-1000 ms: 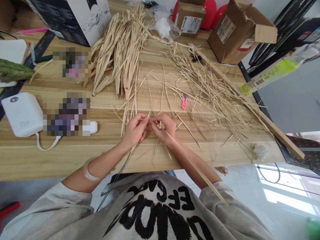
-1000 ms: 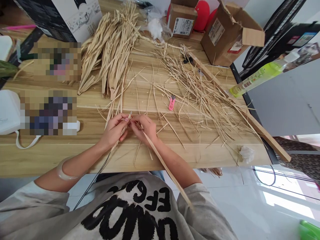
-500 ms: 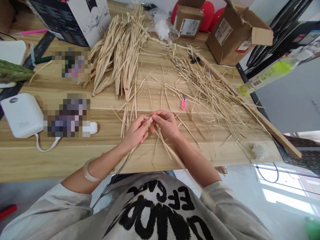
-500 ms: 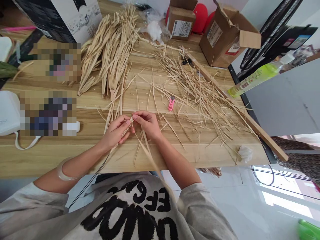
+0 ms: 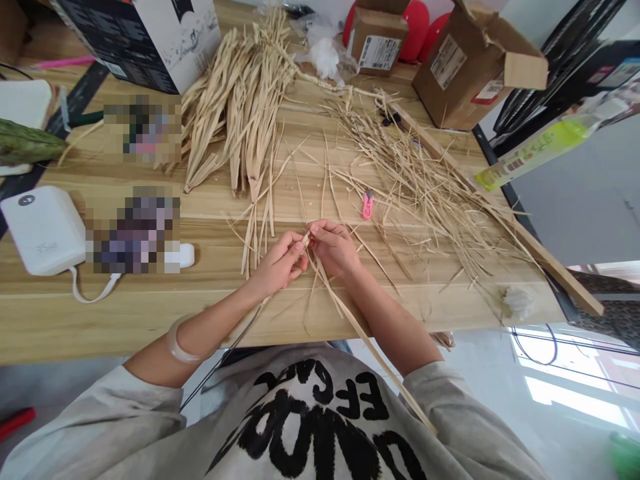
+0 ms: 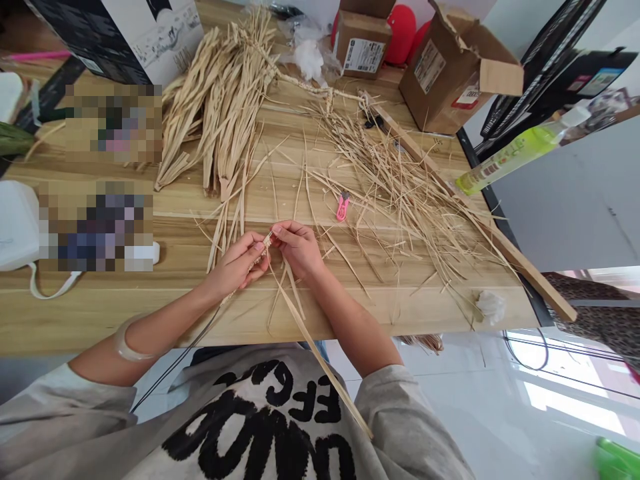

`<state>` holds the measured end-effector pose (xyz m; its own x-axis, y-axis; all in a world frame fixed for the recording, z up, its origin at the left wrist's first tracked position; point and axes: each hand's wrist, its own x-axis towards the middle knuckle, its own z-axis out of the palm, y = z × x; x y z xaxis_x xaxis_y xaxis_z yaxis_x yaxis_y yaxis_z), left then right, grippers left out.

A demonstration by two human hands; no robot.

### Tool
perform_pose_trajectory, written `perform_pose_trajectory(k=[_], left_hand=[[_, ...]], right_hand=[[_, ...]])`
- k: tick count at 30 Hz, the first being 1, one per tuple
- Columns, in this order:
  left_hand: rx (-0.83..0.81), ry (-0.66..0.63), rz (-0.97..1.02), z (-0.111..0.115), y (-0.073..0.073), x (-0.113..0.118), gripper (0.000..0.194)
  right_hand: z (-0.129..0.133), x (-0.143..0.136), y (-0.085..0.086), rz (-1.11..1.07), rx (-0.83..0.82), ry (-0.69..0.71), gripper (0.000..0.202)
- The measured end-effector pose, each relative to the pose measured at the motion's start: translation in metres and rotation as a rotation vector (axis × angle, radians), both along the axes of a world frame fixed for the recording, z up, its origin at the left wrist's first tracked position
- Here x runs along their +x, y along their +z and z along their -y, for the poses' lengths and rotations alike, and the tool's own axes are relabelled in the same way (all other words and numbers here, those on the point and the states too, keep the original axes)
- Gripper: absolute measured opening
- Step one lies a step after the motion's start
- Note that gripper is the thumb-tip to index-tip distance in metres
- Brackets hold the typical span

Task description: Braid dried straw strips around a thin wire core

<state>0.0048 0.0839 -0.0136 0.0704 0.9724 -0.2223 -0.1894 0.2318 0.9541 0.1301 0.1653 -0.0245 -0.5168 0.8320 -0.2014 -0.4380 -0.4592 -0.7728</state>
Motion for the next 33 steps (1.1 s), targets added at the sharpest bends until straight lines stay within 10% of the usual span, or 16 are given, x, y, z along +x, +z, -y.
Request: perform_pose_trajectory(k=[10, 23, 33], left_hand=[[0.018, -0.005, -0.037, 0.001, 0.003, 0.0, 0.021], [0.049, 0.118, -0.037, -0.001, 0.005, -0.005, 0.037], [0.069, 0.11, -0.006, -0.001, 0.005, -0.003, 0.038]], right_hand=[[0.0, 0.0, -0.001, 0.034, 0.059, -0.029, 0.032], [0.006, 0.016, 0.003, 0.423, 1.173, -0.033, 0.015], [0.006, 0.015, 0.002, 0.487, 1.25, 0.005, 0.016]])
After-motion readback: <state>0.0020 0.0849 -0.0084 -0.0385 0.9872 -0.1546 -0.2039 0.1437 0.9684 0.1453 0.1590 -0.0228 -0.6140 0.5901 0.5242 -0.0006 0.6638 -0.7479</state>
